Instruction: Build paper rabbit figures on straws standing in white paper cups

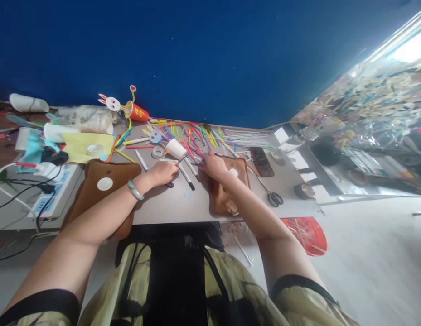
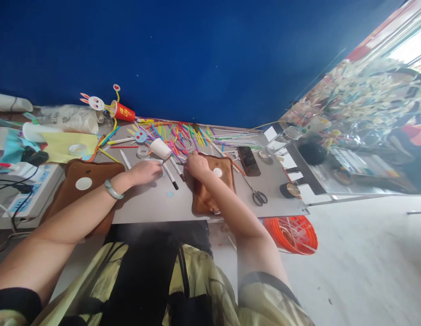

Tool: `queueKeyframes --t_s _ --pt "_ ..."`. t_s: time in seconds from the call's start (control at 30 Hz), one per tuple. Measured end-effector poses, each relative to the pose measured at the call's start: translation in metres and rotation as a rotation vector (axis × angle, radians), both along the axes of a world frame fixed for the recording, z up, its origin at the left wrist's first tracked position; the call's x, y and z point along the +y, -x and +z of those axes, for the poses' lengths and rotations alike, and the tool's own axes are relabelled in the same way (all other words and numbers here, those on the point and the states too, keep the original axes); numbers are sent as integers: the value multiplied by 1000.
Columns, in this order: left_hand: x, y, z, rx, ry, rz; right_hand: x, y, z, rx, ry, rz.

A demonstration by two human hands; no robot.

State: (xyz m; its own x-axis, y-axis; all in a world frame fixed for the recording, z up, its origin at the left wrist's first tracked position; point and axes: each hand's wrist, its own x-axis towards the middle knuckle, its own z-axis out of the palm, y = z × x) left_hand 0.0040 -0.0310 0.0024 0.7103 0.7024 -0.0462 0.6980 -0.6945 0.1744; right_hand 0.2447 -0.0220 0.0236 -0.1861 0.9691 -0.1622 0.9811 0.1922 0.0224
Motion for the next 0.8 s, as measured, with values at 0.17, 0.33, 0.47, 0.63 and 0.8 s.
queueKeyframes --t_s 0.17,0.33,0.47,0.63,0.8 --pt "-1 2 4 49 29 -15 -7 -14 -9 631 -267 11" --pt "-6 0 1 136 86 -13 -45 -12 -10 1138 -218 -41" --pt "-18 0 0 135 7 -77 -94 -4 -6 1230 -165 -63" --pt "-25 10 -9 52 -91 -192 -135 10 -17 1199 -107 50" --pt "-24 19 -17 -35 -104 -238 -139 18 -35 962 -211 99"
